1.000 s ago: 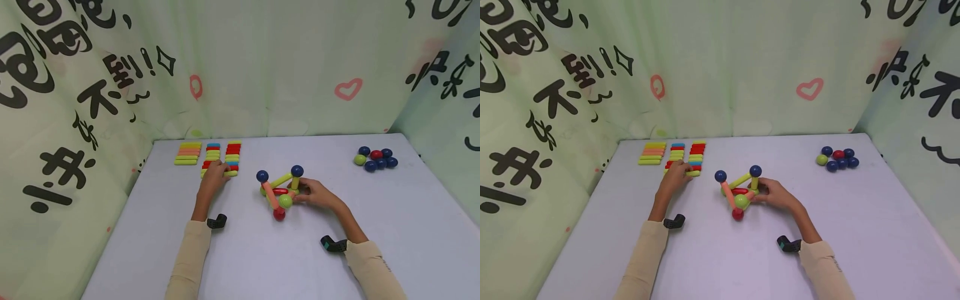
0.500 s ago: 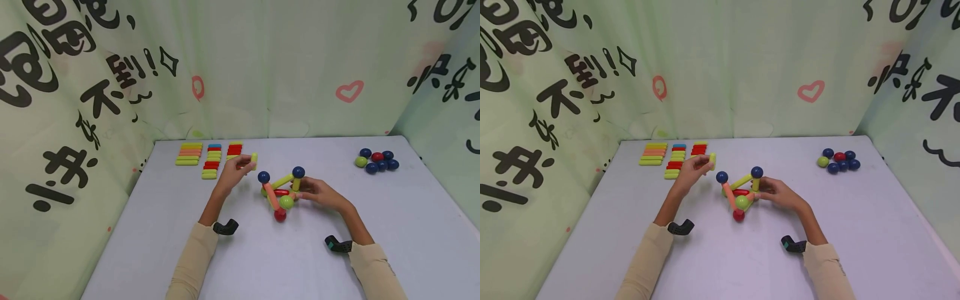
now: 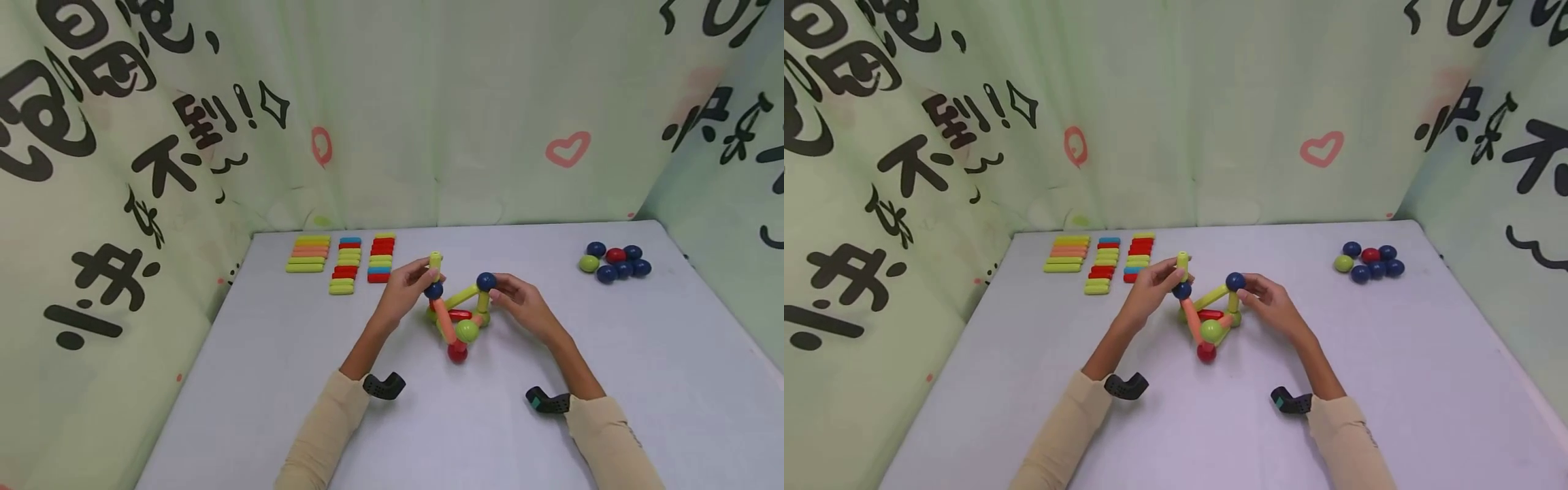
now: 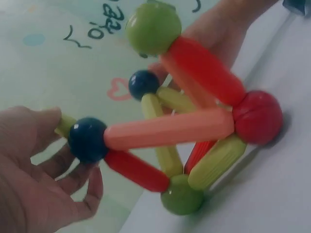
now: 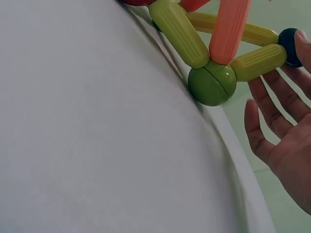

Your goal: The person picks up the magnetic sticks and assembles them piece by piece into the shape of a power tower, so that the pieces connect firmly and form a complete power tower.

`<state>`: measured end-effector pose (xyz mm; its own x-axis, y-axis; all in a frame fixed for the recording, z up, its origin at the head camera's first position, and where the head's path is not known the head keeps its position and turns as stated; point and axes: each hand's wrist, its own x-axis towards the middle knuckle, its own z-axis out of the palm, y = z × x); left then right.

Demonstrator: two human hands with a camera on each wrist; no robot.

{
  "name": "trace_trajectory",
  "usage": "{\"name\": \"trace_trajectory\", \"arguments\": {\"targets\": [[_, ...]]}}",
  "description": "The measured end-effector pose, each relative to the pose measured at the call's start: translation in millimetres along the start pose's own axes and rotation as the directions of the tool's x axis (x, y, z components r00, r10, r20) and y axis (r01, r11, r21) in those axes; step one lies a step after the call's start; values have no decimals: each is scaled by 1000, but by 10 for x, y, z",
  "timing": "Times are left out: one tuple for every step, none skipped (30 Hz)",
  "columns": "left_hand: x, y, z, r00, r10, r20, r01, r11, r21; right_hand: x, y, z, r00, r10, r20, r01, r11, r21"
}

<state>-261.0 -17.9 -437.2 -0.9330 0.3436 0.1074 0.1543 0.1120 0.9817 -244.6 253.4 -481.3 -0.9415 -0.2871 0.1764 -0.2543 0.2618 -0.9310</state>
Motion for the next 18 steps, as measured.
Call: {"name": "trace_trajectory", "arguments": {"targets": [[0,4,6,1000,1,12,-1,1000,24,17,-3,28,1000,-10,-13,10,1000,13],[2,13,14,1000,-2,23,0,998,57,33,-5,55,1000,-21,-23,22,999,24],[4,25,19,999,-7,31,4,995,103,49,-6,81,999,-33,-30,34,999,34],[20,34,56,999,-4,44,-3,987,159,41,-5,76,998,-38,-41,40,999,37],[37,41,88,998,-8,55,-4,976,217,35,-6,72,998,-42,-48,44,998,43],[49,53,117,998,-13,66,-6,960,281,31,-8,72,998,-47,-51,49,998,45],[59,67,144,997,-17,77,-11,938,345,29,-10,73,997,-50,-51,53,998,42],[68,80,169,996,-19,89,-19,913,407,27,-13,76,997,-52,-52,54,998,42],[76,93,193,995,-18,98,-30,887,462,27,-17,80,997,-54,-53,56,997,44],[83,104,216,994,-14,107,-42,862,505,26,-20,85,997,-56,-55,59,997,46],[89,115,237,994,-13,112,-50,843,536,25,-26,92,997,-60,-58,63,997,51],[94,126,257,993,-9,116,-58,827,560,22,-30,97,996,-65,-60,68,996,57],[101,132,274,993,-4,117,-64,820,569,19,-35,103,995,-73,-63,77,995,64],[105,137,287,993,-6,115,-62,817,574,16,-38,108,995,-82,-64,86,994,68],[109,138,298,993,-5,115,-63,812,580,13,-37,111,994,-90,-65,95,993,71],[112,138,306,993,-5,116,-64,809,584,9,-39,112,993,-100,-67,105,992,69],[116,135,311,993,-2,121,-70,805,589,4,-42,112,992,-108,-69,113,991,69],[120,130,314,992,0,126,-75,806,587,0,-42,109,991,-114,-71,119,991,67]]}}
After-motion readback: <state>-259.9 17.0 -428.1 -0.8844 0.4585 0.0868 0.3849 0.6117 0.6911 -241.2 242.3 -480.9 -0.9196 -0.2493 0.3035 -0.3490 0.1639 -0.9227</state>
